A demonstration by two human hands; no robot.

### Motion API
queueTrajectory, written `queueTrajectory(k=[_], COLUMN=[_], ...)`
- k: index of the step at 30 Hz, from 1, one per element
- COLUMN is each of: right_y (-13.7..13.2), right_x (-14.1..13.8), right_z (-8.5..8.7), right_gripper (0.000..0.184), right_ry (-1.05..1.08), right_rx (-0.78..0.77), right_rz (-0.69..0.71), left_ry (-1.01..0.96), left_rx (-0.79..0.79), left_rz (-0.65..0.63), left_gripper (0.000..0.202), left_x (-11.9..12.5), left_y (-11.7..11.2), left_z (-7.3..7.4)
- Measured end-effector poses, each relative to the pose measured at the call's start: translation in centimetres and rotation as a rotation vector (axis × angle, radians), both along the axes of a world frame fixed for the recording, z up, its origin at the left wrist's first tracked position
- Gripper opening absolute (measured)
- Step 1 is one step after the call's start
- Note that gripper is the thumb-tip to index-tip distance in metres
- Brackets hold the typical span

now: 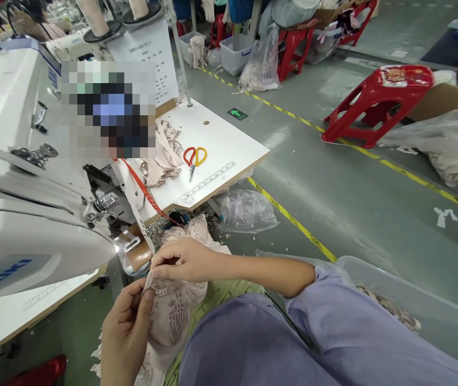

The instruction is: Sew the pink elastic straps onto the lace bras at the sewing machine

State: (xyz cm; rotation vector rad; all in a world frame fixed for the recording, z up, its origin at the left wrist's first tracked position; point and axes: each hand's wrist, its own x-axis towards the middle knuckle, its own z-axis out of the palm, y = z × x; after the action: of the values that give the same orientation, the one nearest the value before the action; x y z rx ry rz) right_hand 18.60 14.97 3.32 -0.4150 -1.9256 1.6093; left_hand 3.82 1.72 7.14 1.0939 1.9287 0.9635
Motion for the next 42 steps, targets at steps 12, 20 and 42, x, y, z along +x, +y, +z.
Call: queueTrajectory(k=[12, 20, 42], right_y=[0.4, -0.3, -0.1], right_x=[0.6, -0.2, -0.2], right_z=[0.4, 0.3, -0.5], right_gripper=[0.032, 0.013, 0.034], right_ry=[-0.186, -0.160, -0.156], right_rx=[-0.223, -0.063, -0.195], right_rz=[0.145, 0.045, 0.092], left_ry=[-0.049, -0.119, 0.081], left_rx=[-0.043, -0.049, 0.029], left_rz=[-0.018, -0.060, -0.074], left_gripper=[0.041, 0.038, 0.036], left_x=[-1.0, -1.1, -1.4], left_y=[0.5, 0.3, 0.5], left_z=[-0.9, -1.3, -1.4])
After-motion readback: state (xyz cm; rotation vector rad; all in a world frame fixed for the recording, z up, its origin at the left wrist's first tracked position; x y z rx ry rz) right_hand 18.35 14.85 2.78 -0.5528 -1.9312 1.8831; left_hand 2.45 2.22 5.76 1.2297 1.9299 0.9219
